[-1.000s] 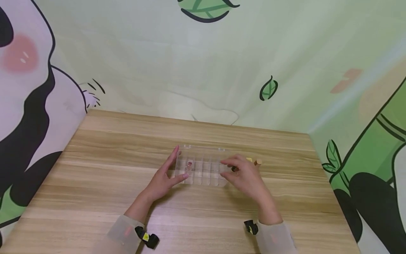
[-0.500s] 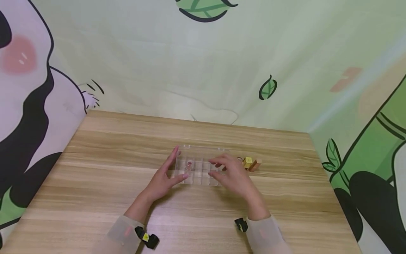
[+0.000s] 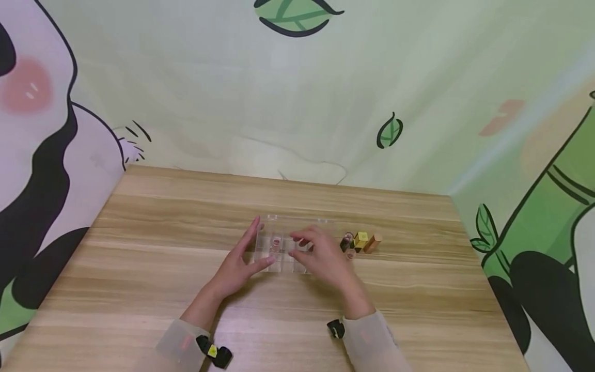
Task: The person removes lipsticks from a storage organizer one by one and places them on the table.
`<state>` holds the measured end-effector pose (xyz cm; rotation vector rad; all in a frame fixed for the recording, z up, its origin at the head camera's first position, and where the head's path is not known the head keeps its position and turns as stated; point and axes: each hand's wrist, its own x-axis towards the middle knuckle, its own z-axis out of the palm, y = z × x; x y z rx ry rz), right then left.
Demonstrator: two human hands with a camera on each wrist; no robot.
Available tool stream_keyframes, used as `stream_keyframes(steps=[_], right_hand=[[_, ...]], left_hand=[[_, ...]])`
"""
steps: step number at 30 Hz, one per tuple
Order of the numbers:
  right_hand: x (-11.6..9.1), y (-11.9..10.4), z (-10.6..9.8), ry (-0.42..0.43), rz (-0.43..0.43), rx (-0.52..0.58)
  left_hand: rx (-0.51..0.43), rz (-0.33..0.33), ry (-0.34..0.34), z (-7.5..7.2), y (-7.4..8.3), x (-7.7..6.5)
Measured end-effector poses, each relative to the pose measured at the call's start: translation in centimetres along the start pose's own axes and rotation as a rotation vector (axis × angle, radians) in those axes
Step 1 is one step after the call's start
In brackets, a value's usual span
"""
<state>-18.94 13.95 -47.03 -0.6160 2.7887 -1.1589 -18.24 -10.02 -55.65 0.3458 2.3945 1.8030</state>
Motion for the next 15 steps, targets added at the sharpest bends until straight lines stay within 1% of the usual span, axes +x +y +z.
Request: stream_keyframes(steps=[3,9,15], right_hand=[[0.3,-0.1,0.5,-0.007,0.008,0.005],[0.8,-0.4,1.3,-0.004,0.027,-0.029],[1.5,-0.7,2.1,-0.017,0.036,-0.027]], left_hand=[[-0.003,0.007,0.000,0.0,-0.1,0.0],[-0.004,0.016,0.002,0.0,-0.1,0.1],[-0.003,0.023,0.007,0.0,-0.3,0.1]])
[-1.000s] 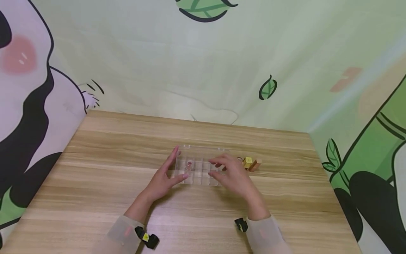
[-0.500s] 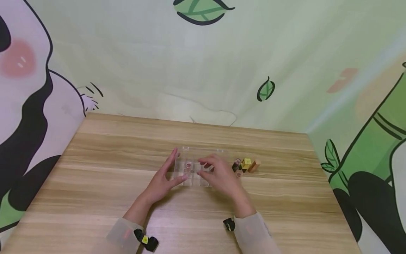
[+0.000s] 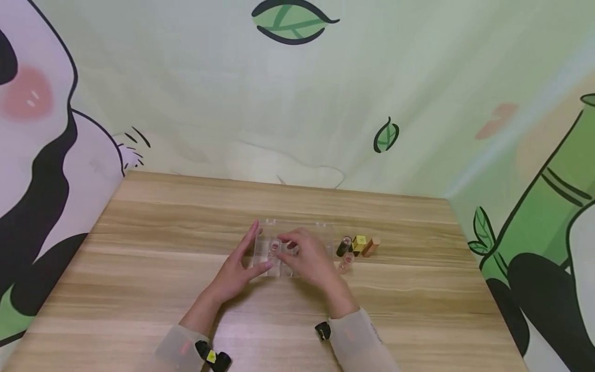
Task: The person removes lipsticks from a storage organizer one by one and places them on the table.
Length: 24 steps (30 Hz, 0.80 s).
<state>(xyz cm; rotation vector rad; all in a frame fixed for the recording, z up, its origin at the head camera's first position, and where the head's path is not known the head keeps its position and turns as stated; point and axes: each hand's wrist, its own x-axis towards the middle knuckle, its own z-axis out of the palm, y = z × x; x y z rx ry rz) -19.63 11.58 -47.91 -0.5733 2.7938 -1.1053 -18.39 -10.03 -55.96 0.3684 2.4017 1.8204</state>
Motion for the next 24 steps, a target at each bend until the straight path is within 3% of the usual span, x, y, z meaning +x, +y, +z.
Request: stream_keyframes(steps=[11,24], right_hand=[[0.9,-0.3,1.1,0.008,-0.034,-0.045],[0.8,-0.4,1.1,0.015,-0.033,-0.038]], left_hand=[[0.005,0.009,0.005,0.1,0.0,-0.1],[0.002,0.003,0.010,0.1,-0.2,-0.1]])
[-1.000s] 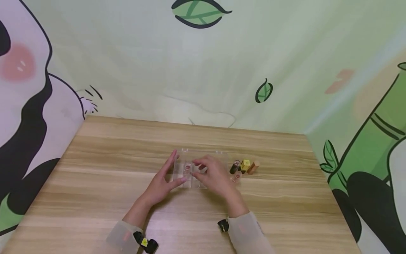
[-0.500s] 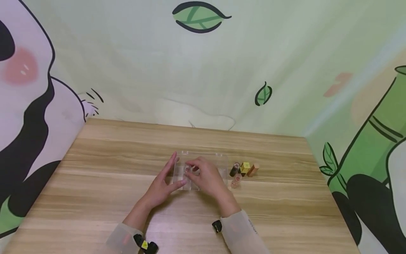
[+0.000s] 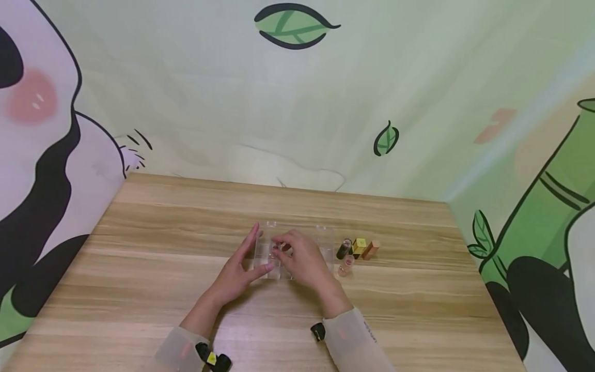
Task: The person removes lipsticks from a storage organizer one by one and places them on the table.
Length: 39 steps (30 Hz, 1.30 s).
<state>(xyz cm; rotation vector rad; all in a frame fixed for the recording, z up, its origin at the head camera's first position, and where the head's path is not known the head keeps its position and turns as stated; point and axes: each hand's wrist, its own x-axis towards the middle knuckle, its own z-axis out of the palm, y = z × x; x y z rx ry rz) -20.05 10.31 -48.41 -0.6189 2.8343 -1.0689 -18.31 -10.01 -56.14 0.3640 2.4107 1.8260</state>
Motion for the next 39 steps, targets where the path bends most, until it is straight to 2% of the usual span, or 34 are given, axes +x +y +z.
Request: stream_keyframes(steps=[19,39], right_hand=[[-0.2,-1.0,-1.7,-0.010,0.002,0.006],[-0.7,-2.1,-3.0,0.039,-0.026,0.024]], left_hand=[[-0.007,0.020,-0.010,-0.2,0.2,0.2],[-0.004,0.010,-0.015,-0.1,0.4,0.0]])
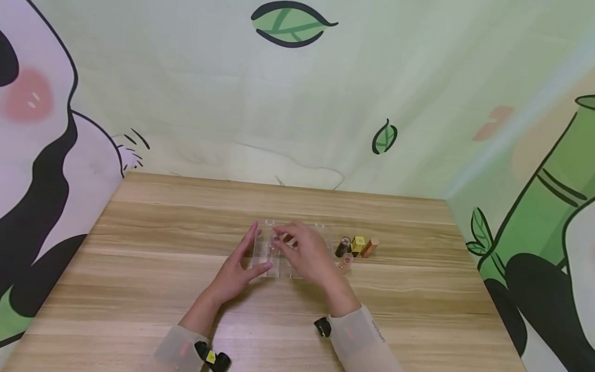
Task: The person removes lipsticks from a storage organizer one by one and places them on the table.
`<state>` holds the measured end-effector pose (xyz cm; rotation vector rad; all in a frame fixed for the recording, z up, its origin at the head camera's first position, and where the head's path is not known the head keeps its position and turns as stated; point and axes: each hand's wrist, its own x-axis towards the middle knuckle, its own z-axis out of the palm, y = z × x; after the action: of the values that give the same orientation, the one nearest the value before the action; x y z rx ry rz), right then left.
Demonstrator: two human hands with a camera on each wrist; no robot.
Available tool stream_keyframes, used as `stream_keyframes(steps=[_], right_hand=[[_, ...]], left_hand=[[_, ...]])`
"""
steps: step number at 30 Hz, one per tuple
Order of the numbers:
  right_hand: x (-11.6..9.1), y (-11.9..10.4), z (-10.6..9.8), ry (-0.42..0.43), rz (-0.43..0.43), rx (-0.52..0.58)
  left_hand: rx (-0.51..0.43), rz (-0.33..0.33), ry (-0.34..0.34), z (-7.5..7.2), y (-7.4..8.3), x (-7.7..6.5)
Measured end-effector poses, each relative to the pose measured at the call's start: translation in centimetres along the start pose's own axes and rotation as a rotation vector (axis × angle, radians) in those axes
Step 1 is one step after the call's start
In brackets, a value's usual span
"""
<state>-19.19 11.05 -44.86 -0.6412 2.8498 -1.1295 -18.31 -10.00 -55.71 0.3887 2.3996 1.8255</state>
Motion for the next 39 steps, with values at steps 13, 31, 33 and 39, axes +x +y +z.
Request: stream_keyframes(steps=[13,31,33,39], right_hand=[[-0.4,-0.2,-1.1,0.047,-0.043,0.022],[-1.5,0.3,-3.3,0.103,-0.011,0.047],[-1.7,0.4,-3.5,0.110,0.000,0.047],[-2.1,0.9,-4.4,0.141,-0.020,0.040]], left_hand=[[-0.032,-0.001,-0.002,0.1,-0.2,0.0],[-0.028,-0.026,0.008,0.2,0.1,-0.1],[-0.032,-0.027,0.007,0.2,0.7,-0.3],[-0.047,-0.019,-0.001,0.0,2.8,-0.9]])
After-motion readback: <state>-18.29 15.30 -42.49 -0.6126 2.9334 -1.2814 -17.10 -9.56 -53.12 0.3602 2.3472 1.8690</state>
